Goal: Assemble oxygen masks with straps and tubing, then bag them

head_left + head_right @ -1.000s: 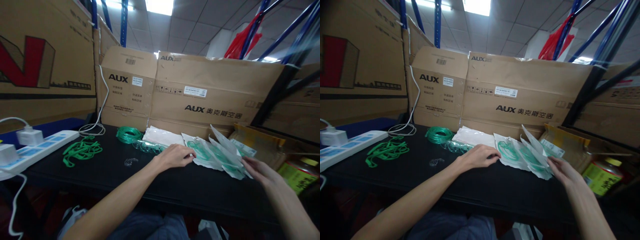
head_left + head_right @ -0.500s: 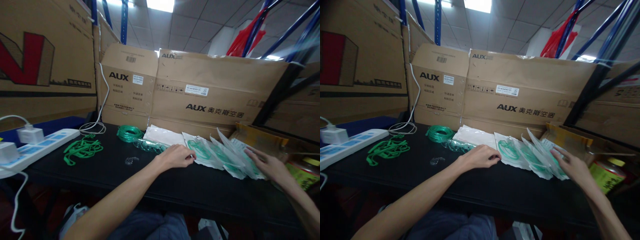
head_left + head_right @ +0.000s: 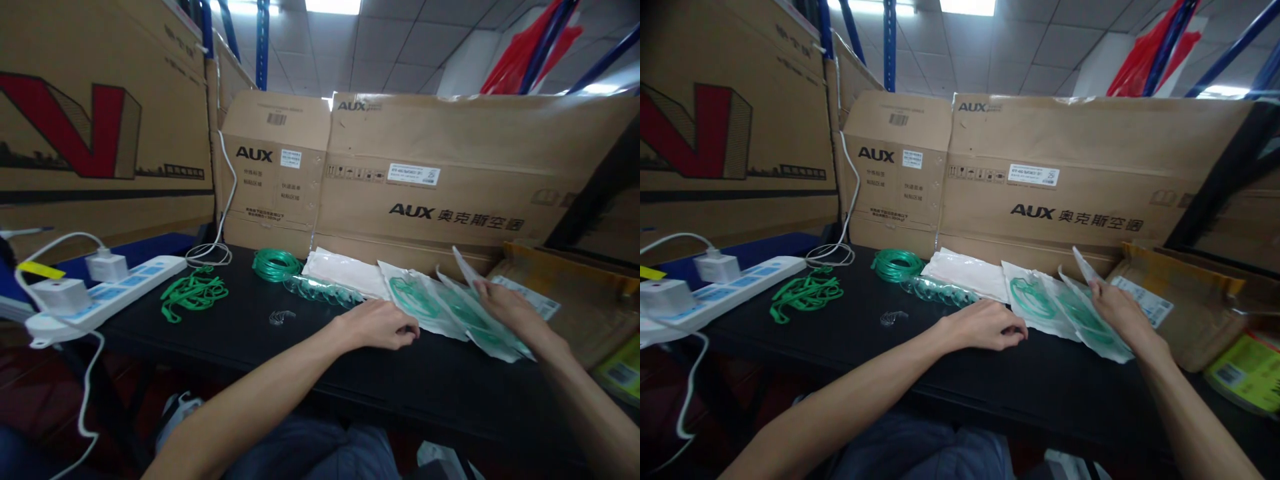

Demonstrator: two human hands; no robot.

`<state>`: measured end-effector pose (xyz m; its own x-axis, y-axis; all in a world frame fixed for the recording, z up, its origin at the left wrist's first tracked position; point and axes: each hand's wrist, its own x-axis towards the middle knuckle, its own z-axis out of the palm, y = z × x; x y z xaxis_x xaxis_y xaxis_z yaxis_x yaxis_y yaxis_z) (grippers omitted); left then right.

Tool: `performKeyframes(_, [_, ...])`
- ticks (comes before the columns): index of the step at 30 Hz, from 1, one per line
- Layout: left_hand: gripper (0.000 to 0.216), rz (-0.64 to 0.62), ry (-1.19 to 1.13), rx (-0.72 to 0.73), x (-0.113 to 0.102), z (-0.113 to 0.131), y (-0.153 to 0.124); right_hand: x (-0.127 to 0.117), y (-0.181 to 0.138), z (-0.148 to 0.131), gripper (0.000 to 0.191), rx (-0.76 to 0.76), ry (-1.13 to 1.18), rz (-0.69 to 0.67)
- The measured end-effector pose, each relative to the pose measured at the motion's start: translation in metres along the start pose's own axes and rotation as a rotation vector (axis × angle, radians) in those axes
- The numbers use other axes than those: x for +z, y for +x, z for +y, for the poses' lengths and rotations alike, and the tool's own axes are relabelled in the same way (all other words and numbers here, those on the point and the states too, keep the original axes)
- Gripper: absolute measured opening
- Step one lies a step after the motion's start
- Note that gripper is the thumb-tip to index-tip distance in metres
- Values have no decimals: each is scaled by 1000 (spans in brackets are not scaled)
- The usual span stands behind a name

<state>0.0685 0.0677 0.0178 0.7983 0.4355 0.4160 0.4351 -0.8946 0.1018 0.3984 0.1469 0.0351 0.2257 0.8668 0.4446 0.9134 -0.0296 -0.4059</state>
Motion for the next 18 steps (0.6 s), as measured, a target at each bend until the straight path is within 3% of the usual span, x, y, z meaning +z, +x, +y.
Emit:
performKeyframes(5, [22,-4,2,14,3,0,0,7,8,-15,21,7,-143,-132])
performKeyframes(9, [22,0,-3,18,5,3,1,3,-5,-34,32,-56,-163,-68])
performKeyframes(13, [20,36,-10,10,-1,2,1,-1,-25,-72,34,-301,-81,-22])
performKeyframes(18, [22,208,-1,-100,-36,-23,-19,13,-53,-135,37,-574,84,-126])
